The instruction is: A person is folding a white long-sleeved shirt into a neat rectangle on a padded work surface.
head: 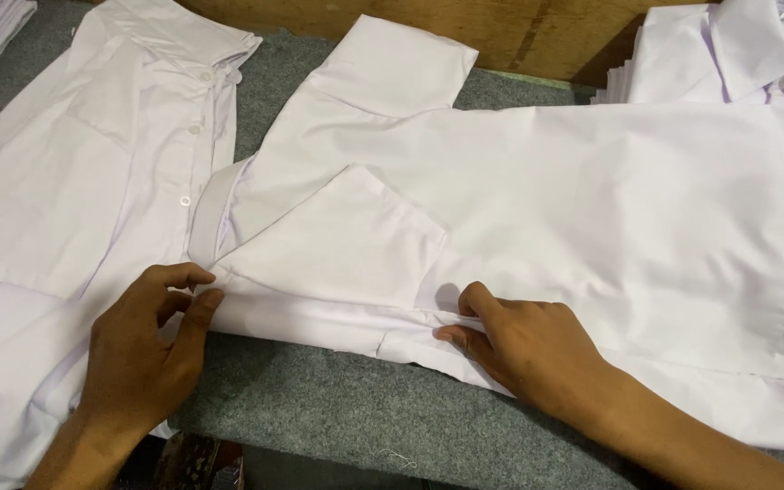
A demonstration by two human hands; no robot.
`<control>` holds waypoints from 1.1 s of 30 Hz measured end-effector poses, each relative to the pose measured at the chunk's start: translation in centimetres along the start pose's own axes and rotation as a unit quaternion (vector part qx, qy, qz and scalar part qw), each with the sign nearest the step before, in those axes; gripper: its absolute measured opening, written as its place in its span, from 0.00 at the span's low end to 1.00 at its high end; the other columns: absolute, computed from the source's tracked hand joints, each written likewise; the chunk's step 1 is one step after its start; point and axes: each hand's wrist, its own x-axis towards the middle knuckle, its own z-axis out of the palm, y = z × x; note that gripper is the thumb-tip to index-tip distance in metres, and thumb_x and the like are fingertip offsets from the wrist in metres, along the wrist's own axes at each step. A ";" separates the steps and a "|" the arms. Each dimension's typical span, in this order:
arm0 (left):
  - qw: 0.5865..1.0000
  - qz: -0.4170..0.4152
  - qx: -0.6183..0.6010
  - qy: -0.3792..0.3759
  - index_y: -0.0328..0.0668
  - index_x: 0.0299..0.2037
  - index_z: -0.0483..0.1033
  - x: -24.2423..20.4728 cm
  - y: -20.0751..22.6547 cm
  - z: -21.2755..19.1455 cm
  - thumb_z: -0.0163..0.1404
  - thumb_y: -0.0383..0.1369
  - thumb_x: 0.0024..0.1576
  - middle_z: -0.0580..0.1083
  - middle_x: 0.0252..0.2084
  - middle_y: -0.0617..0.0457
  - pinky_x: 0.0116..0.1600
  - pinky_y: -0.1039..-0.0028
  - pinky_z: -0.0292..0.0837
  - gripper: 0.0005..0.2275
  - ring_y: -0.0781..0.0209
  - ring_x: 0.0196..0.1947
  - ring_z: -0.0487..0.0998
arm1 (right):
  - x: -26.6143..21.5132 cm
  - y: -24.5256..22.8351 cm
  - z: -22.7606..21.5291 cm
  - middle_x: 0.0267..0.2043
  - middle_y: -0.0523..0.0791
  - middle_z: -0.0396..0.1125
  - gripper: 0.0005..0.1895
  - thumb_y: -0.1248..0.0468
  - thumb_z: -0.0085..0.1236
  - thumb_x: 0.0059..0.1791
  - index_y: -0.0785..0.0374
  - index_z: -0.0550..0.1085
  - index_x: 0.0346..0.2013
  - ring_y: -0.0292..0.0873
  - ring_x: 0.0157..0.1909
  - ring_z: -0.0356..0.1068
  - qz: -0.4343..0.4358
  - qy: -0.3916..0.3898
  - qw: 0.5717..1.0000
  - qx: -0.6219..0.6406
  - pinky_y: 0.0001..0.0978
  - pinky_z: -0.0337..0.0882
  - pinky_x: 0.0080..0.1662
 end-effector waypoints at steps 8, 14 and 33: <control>0.983 -0.149 0.026 -0.101 0.57 0.59 0.71 0.4 2.7 -1.5 0.52 0.38 0.58 0.79 0.46 0.55 0.44 0.66 0.75 0.18 0.61 0.47 0.82 | -0.8 1.3 0.5 0.18 0.40 0.70 0.25 0.34 0.49 0.52 0.52 0.67 0.36 0.52 0.19 0.71 -0.058 0.116 0.991 -0.047 0.48 0.62 0.18; 0.980 -0.179 0.035 -0.085 0.59 0.58 0.73 0.2 2.8 -1.6 0.56 0.37 0.56 0.83 0.38 0.56 0.42 0.70 0.66 0.18 0.54 0.21 0.72 | -1.0 2.6 0.4 0.18 0.38 0.70 0.26 0.34 0.48 0.53 0.51 0.67 0.30 0.52 0.18 0.70 -0.082 0.154 0.981 -0.088 0.47 0.62 0.18; 0.991 -0.127 0.032 -0.032 0.47 0.55 0.74 -0.3 0.7 -0.5 0.56 0.37 0.57 0.82 0.38 0.48 0.45 0.63 0.72 0.16 0.53 0.40 0.80 | -10.9 15.1 1.0 0.16 0.33 0.70 0.25 0.29 0.46 0.49 0.40 0.72 0.26 0.48 0.19 0.70 0.162 0.157 0.937 -0.268 0.43 0.61 0.23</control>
